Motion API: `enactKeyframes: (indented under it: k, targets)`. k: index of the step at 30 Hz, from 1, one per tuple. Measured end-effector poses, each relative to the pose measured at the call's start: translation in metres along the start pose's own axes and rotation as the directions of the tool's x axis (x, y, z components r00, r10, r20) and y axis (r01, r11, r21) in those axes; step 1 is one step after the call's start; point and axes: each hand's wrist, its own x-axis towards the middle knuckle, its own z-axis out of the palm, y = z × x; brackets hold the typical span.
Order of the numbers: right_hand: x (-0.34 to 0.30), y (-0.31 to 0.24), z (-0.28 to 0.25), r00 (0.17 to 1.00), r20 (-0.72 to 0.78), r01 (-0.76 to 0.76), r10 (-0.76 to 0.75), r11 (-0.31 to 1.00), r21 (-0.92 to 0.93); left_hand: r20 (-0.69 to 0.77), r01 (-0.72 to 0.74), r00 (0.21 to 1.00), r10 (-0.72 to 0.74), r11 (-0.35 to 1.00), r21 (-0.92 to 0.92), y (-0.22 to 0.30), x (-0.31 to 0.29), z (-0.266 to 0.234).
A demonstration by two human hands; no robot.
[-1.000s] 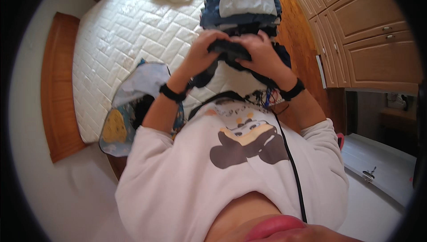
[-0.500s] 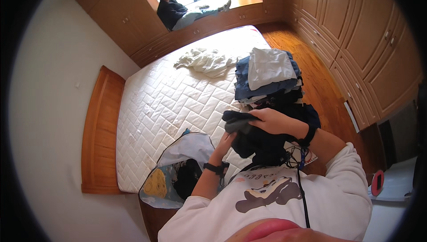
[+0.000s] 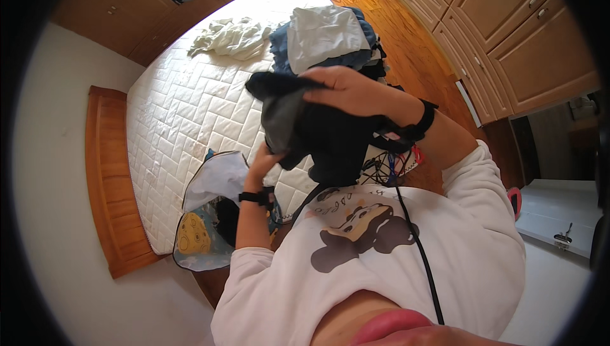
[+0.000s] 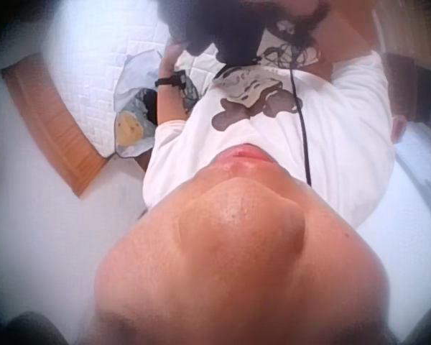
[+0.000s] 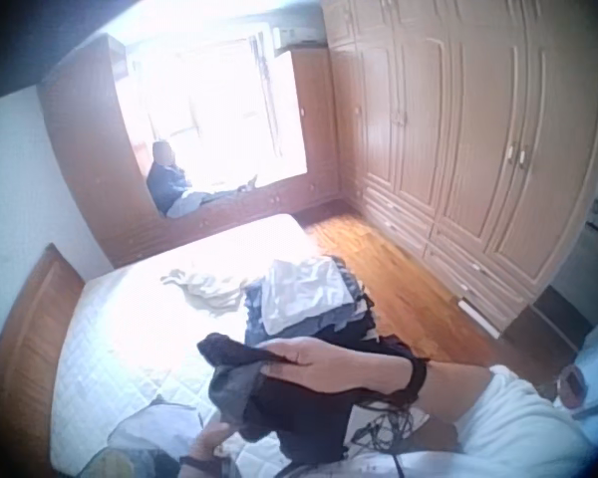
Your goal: The person removes clothes from a pop-up laundry hamper on a bed, unfolds each item, folds it neatly, and stacks it on the mattress. Items include jeans, black pants, a blue shirt, and a white shirt. The person handles each garment one at a time and places the folded stack on the bed.
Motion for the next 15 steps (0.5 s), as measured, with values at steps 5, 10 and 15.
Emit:
enactKeyframes:
  k: [5, 10, 15]
  targets:
    - [-0.014, 0.06, -0.064, 0.937, -0.309, -0.092, 0.16, 0.97, 0.223, -0.222, -0.014, 0.974, -0.033, 0.978, -0.206, 0.086, 0.03, -0.023]
    - [-0.015, 0.118, -0.125, 0.848, -0.498, -0.003, 0.179, 0.943, 0.334, -0.262, -0.14, 0.953, 0.152, 0.988, 0.063, 0.172, 0.106, -0.057]
    - [0.01, 0.193, -0.187, 0.709, -0.664, -0.1, 0.235, 0.967, 0.235, -0.248, -0.194, 0.903, 0.351, 0.848, 0.493, 0.223, 0.233, -0.09]
